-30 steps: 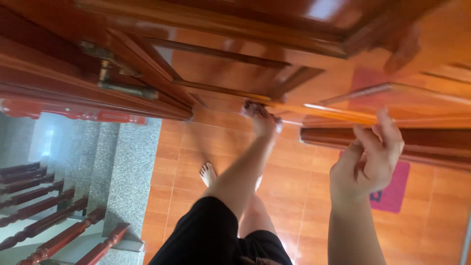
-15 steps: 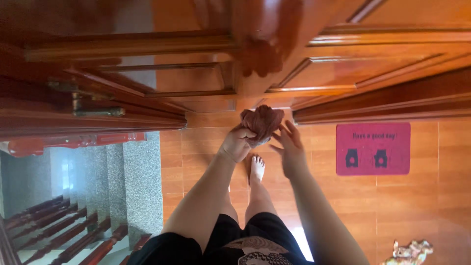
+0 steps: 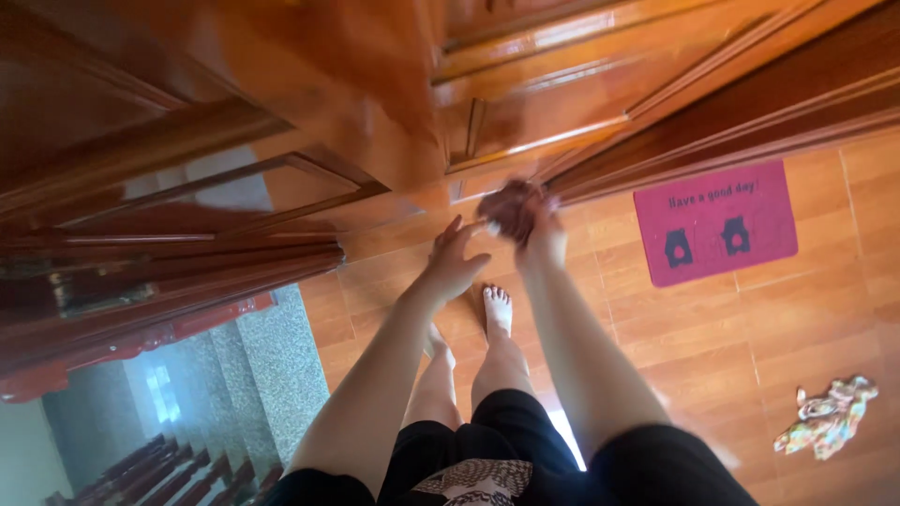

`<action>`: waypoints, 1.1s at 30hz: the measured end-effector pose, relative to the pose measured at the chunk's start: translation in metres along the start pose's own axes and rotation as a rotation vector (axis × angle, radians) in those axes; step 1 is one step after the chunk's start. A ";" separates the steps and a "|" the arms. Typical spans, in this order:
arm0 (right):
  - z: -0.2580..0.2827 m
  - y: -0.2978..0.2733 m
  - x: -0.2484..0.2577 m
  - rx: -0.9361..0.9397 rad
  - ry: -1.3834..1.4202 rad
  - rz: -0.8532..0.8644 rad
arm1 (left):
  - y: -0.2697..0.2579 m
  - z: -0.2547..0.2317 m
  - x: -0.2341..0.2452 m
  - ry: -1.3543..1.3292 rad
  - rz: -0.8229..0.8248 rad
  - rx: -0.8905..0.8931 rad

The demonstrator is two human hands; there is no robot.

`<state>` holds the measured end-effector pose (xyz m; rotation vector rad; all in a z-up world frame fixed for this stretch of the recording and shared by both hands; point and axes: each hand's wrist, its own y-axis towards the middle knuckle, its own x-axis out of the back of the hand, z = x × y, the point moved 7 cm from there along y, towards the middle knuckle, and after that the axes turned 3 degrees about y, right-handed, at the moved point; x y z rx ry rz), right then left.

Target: Wiping down a wooden door and nearby wall switch with a red cloth.

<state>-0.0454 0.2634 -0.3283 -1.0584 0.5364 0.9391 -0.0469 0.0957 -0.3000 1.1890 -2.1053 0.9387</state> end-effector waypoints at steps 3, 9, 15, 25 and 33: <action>0.025 0.057 0.032 0.222 0.045 -0.068 | -0.010 0.000 0.013 -0.287 0.068 -0.062; 0.017 0.132 0.074 0.497 0.154 -0.359 | -0.043 0.059 0.004 -0.593 0.125 0.113; -0.080 0.127 0.067 0.804 -0.962 -0.787 | -0.056 0.137 -0.014 -0.566 0.033 0.181; -0.131 0.051 -0.017 0.672 -0.824 -0.472 | -0.034 0.112 0.031 -0.639 -0.187 0.609; -0.115 -0.001 -0.019 0.406 -0.756 0.024 | -0.021 0.056 0.007 -1.223 -0.211 0.901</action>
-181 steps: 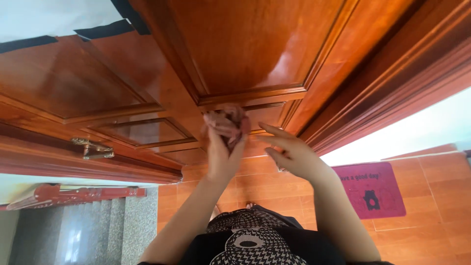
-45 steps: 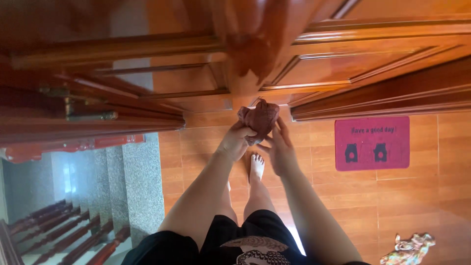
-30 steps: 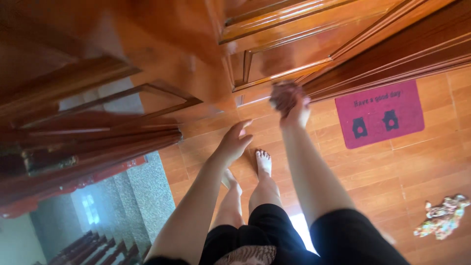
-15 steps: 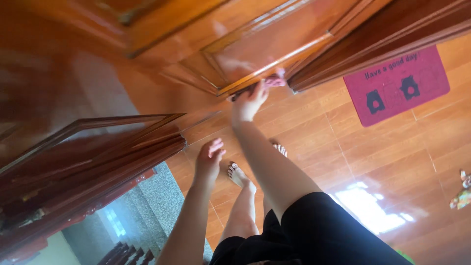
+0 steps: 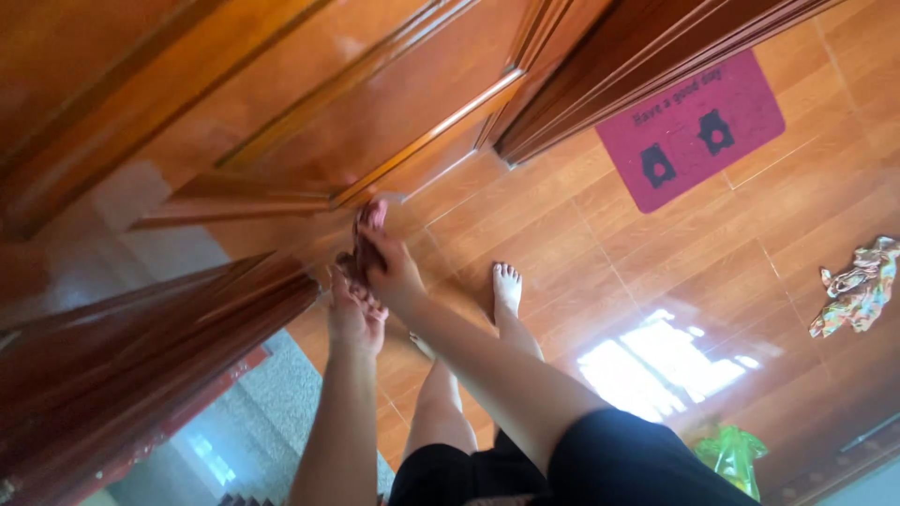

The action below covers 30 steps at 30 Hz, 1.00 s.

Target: Wiping down a wooden door and nearby wall switch with a red cloth.

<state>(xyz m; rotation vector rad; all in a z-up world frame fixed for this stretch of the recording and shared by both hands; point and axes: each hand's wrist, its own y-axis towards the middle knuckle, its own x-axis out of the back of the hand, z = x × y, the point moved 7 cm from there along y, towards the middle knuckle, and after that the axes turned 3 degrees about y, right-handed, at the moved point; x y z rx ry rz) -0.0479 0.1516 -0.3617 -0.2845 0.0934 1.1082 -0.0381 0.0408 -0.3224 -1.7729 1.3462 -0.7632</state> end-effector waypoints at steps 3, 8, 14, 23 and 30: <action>0.035 -0.027 0.001 -0.008 -0.104 0.127 | 0.036 0.023 0.000 -0.215 0.492 -0.209; 0.032 -0.042 0.014 -0.182 -0.328 0.253 | -0.008 0.004 -0.036 -0.385 0.628 -0.130; 0.037 -0.041 0.036 0.150 -0.432 0.159 | 0.022 0.032 -0.022 -0.358 0.640 0.087; -0.019 -0.039 0.086 0.057 -0.188 -0.133 | 0.165 0.042 -0.040 -0.480 0.657 -0.112; -0.108 -0.052 0.124 -0.129 -0.171 -0.190 | 0.188 0.046 -0.074 -0.379 0.230 -0.305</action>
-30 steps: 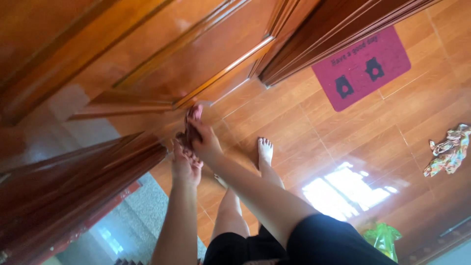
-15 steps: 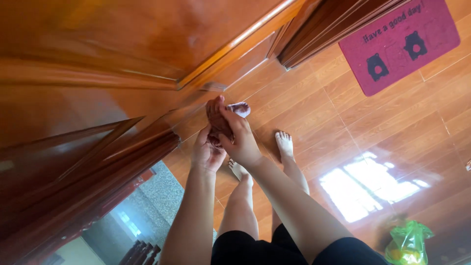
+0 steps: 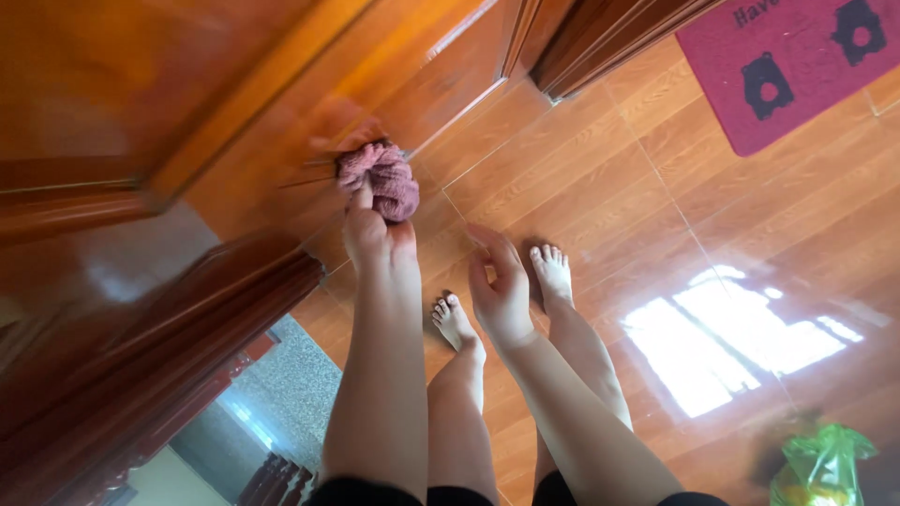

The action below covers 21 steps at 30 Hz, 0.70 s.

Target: Wiping down a wooden door and nearby wall switch with a red cloth.

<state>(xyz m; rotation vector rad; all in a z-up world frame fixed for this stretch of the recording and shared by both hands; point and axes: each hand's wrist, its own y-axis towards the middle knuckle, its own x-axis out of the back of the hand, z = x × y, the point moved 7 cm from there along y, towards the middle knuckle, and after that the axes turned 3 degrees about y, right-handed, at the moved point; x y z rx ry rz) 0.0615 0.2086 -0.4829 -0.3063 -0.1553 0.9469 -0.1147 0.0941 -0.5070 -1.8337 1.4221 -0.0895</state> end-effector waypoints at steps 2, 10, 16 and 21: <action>-0.016 0.003 0.003 -0.106 0.021 -0.032 | 0.043 0.032 0.016 -0.049 0.293 0.103; -0.069 0.024 0.004 0.020 0.073 -0.025 | 0.142 0.122 0.092 -0.115 0.083 0.208; -0.089 0.040 -0.005 0.002 0.050 -0.009 | 0.216 0.179 0.173 -0.107 -0.423 0.108; -0.093 0.052 -0.006 -0.007 0.067 -0.018 | 0.244 0.222 0.171 -0.218 -0.302 0.212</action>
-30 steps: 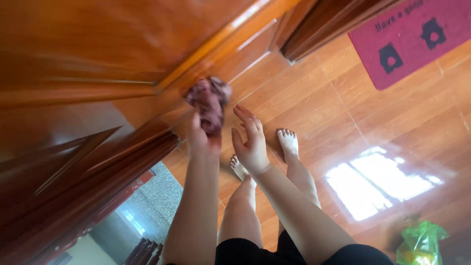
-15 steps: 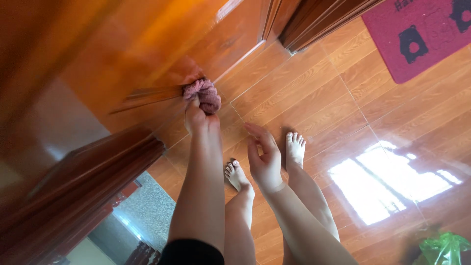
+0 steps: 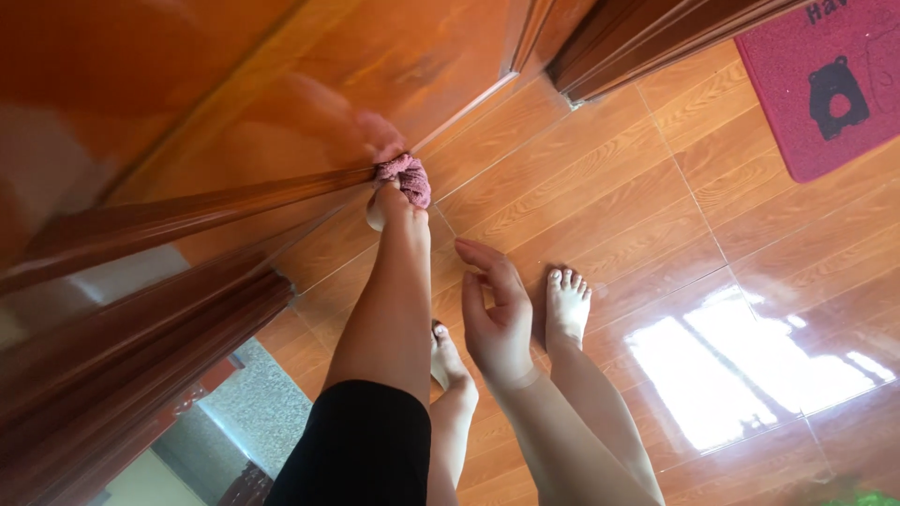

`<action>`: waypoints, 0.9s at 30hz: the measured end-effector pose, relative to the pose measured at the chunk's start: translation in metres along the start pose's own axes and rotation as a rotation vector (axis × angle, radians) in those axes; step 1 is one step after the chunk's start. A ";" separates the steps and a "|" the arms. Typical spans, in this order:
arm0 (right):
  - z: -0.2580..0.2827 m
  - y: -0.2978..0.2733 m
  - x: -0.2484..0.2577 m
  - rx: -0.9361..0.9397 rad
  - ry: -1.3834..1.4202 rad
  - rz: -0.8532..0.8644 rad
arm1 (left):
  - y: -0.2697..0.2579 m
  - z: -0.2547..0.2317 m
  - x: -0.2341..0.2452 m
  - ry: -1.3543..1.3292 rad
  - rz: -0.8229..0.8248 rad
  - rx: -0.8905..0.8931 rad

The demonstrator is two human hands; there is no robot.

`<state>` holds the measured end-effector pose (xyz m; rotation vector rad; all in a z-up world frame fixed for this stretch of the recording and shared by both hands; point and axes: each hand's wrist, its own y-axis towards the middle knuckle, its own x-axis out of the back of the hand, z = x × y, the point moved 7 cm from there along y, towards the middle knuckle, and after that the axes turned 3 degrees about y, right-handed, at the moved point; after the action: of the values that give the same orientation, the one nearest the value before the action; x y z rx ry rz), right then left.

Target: Wiping down a wooden door and nearby wall switch with a red cloth.

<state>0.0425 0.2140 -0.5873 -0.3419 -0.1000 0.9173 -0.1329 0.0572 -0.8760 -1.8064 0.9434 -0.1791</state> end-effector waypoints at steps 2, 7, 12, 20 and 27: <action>-0.003 0.003 0.002 -0.022 0.038 -0.009 | 0.010 0.019 -0.008 -0.005 0.095 0.079; -0.009 0.013 0.017 -0.041 0.099 -0.032 | 0.024 0.061 -0.033 -0.020 0.344 0.271; -0.024 0.020 0.041 -0.095 0.202 -0.061 | 0.027 0.089 -0.052 -0.047 0.578 0.451; -0.018 0.026 0.066 0.031 0.282 -0.243 | 0.048 0.105 -0.075 -0.097 0.973 0.725; -0.021 0.032 0.075 -0.020 0.148 -0.259 | 0.067 0.089 -0.025 -0.150 1.273 0.916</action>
<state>0.0684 0.2861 -0.6226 -0.4040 -0.0168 0.6334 -0.1376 0.1283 -0.9646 -0.2113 1.4079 0.2937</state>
